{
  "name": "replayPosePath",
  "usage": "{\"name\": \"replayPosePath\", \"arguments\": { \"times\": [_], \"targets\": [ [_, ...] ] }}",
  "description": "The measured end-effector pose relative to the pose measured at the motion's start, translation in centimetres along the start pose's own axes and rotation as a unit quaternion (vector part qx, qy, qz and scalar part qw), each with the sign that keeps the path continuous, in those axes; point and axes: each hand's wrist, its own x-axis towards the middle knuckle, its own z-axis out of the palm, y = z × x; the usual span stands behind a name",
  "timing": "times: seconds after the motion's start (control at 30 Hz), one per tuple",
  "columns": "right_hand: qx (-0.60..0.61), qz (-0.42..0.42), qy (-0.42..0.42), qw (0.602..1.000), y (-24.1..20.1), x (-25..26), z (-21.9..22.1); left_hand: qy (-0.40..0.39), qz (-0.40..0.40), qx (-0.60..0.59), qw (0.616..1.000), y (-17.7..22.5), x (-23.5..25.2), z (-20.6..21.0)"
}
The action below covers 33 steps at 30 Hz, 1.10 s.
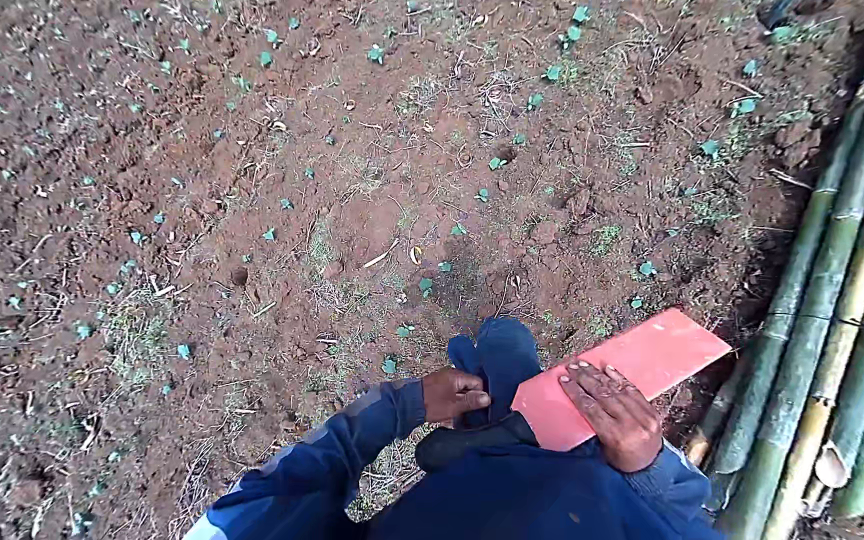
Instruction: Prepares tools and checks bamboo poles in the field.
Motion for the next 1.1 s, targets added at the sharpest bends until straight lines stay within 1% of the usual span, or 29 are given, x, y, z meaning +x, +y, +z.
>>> {"name": "replayPosePath", "arguments": {
  "times": [0.03,0.07,0.13,0.17,0.23,0.27,0.3,0.33,0.37,0.4,0.43,0.47,0.5,0.53,0.57,0.6,0.63,0.67,0.7,0.77,0.8,0.87,0.9,0.93,0.97,1.0,1.07,1.1],
  "targets": [
    [0.005,0.001,-0.002,1.000,-0.1,-0.3,0.2,0.042,0.005,0.095,0.995,0.1,0.5,0.4],
    [0.012,0.002,-0.006,1.000,-0.3,-0.5,0.5,0.078,0.000,0.179,0.981,0.6,1.1,0.8],
    [0.024,0.001,-0.015,1.000,-0.6,-0.8,1.1,0.173,-0.019,0.305,0.936,1.0,2.7,0.9],
    [0.028,0.000,-0.020,0.999,-0.8,-1.0,1.3,0.225,-0.028,0.339,0.913,0.1,3.4,0.8],
    [0.025,-0.002,-0.036,0.999,-0.9,-1.6,1.3,0.297,-0.040,0.362,0.883,-3.1,3.8,1.1],
    [0.021,0.001,-0.041,0.999,-0.6,-1.8,1.3,0.319,-0.048,0.364,0.874,-4.3,3.7,1.0],
    [0.020,0.009,-0.045,0.999,-0.6,-2.0,1.4,0.316,-0.073,0.354,0.877,-4.7,3.0,0.7],
    [0.021,0.019,-0.051,0.998,-0.6,-2.5,1.3,0.293,-0.102,0.336,0.889,-4.8,2.3,0.5],
    [0.025,0.032,-0.057,0.998,-0.4,-3.0,1.3,0.240,-0.141,0.305,0.911,-4.2,1.9,-0.1],
    [0.036,0.045,-0.064,0.996,-0.1,-3.4,1.2,0.168,-0.182,0.263,0.933,-3.2,1.6,-1.0],
    [0.055,0.058,-0.069,0.994,0.2,-3.6,1.4,0.112,-0.200,0.219,0.948,-2.1,1.4,-2.1],
    [0.076,0.068,-0.074,0.992,0.3,-3.6,1.6,0.084,-0.191,0.176,0.962,-1.1,1.0,-3.0],
    [0.097,0.075,-0.079,0.989,0.1,-3.5,1.7,0.073,-0.160,0.125,0.976,-0.2,0.3,-3.3],
    [0.109,0.076,-0.082,0.988,-0.2,-3.1,1.5,0.064,-0.119,0.050,0.990,0.5,-0.3,-3.2],
    [0.114,0.067,-0.085,0.988,-0.5,-2.4,1.2,0.031,-0.083,-0.043,0.995,1.3,-0.7,-2.6],
    [0.113,0.051,-0.086,0.989,-0.8,-1.6,0.8,-0.022,-0.053,-0.119,0.991,2.0,-1.1,-1.8],
    [0.106,0.031,-0.083,0.990,-1.1,-0.6,0.6,-0.075,-0.030,-0.155,0.985,2.5,-1.5,-1.1],
    [0.094,0.009,-0.075,0.993,-1.4,0.4,0.5,-0.099,-0.019,-0.159,0.982,2.9,-1.7,-0.4],
    [0.082,-0.011,-0.062,0.995,-1.5,1.3,0.6,-0.096,-0.016,-0.148,0.984,3.4,-2.0,0.1],
    [0.062,-0.042,-0.037,0.996,-1.3,2.5,1.1,-0.046,0.006,-0.105,0.993,4.0,-2.6,0.8],
    [0.054,-0.053,-0.029,0.997,-1.0,2.7,1.6,-0.012,0.025,-0.074,0.997,3.8,-2.9,1.0],
    [0.050,-0.062,-0.027,0.996,-0.5,2.2,2.5,0.054,0.088,-0.005,0.995,2.4,-3.3,1.3],
    [0.051,-0.065,-0.034,0.996,-0.2,1.9,2.8,0.070,0.111,0.007,0.991,1.6,-3.3,1.1],
    [0.053,-0.069,-0.046,0.995,-0.1,1.6,2.9,0.067,0.120,-0.013,0.990,1.0,-3.4,0.7],
    [0.058,-0.071,-0.063,0.994,-0.3,1.5,2.8,0.043,0.118,-0.064,0.990,0.5,-3.5,0.0],
    [0.062,-0.075,-0.084,0.992,-0.5,1.3,2.7,0.000,0.107,-0.131,0.986,0.0,-3.7,-0.7],
    [0.078,-0.086,-0.130,0.985,-1.1,1.2,1.9,-0.077,0.062,-0.255,0.962,-0.5,-4.4,-1.6],
    [0.083,-0.090,-0.144,0.982,-1.3,1.4,1.4,-0.099,0.049,-0.292,0.950,-0.7,-4.6,-1.6]
  ]
}}
